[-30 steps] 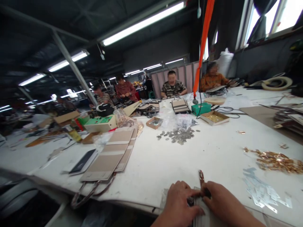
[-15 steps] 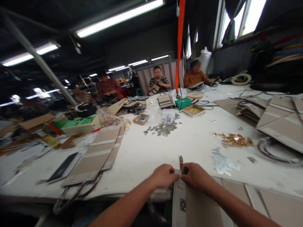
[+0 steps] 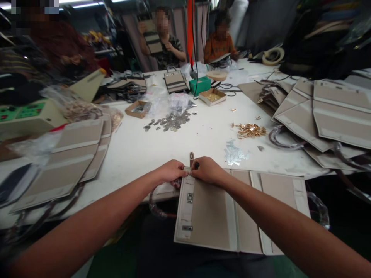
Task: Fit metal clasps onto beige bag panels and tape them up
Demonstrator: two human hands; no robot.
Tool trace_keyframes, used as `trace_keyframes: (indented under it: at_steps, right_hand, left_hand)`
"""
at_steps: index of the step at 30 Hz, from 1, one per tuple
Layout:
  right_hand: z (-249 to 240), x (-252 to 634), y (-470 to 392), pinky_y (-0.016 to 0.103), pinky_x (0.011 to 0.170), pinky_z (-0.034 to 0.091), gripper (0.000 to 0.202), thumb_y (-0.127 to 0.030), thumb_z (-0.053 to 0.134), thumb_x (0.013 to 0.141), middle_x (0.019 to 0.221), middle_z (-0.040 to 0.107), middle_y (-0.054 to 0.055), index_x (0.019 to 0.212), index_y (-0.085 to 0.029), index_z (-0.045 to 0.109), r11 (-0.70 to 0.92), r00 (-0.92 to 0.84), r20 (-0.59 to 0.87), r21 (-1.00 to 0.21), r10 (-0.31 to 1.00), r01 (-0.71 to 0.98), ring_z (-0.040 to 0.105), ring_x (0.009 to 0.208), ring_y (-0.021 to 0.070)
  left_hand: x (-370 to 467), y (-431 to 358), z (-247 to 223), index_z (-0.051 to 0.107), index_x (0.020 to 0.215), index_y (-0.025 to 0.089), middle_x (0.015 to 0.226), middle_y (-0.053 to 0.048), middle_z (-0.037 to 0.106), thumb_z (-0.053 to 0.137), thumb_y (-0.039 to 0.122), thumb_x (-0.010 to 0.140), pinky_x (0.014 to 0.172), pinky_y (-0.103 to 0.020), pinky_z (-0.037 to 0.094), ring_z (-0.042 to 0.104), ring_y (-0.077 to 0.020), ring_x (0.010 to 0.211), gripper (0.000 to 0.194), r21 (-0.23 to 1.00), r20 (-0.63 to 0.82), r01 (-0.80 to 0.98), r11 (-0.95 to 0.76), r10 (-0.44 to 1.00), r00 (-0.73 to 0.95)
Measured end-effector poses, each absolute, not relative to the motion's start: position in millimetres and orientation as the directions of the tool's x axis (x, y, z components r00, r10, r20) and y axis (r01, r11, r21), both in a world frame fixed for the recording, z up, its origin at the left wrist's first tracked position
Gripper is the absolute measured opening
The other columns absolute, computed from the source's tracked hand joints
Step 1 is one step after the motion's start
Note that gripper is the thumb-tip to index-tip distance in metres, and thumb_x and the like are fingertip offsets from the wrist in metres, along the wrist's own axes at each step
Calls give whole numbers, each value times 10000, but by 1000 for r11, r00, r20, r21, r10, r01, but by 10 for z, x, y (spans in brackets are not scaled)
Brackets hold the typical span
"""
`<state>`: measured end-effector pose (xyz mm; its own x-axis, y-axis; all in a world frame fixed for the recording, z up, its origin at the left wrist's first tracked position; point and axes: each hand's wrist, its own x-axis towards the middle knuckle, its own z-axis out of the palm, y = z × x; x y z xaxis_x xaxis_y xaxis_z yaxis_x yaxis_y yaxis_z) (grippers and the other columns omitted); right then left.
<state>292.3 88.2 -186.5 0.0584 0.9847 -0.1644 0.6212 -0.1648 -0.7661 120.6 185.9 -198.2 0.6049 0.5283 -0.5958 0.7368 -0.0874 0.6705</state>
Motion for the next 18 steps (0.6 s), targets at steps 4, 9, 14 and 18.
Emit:
trace_keyframes:
  at_steps: [4,9,14,18]
  right_hand:
    - [-1724,2941,815,260,560,409,252,-411,708,843,627,639,-12,734,-189,662,-113,240,-25,-928,970,356,544,562,124]
    - [-1674,2860,753,254,467,404,462,-440,670,907,532,439,-54,593,-220,412,316,541,225,-945,811,-80,448,444,90]
    - [-1739,2746,838,251,390,336,476,-451,635,904,538,336,-70,591,-229,353,414,593,207,-879,778,-237,336,390,71]
    - [-1799,2626,946,251,378,314,467,-413,654,908,521,355,-64,573,-227,388,402,537,221,-882,814,-246,361,388,75]
  left_hand:
    - [1191,1956,-2034,584,781,177,539,21,624,695,318,828,423,-219,378,625,-146,439,186,706,-640,708,32,457,618]
    - [1195,2011,-2075,605,795,173,530,20,618,703,311,824,409,-232,340,607,-149,415,171,702,-665,707,84,433,609]
    - [1195,2007,-2098,603,777,177,546,14,627,701,312,820,408,-235,343,609,-151,418,172,706,-663,701,100,442,604]
    - [1194,1985,-2086,575,729,184,511,24,596,700,298,819,402,-237,336,591,-152,401,191,718,-649,687,112,467,601]
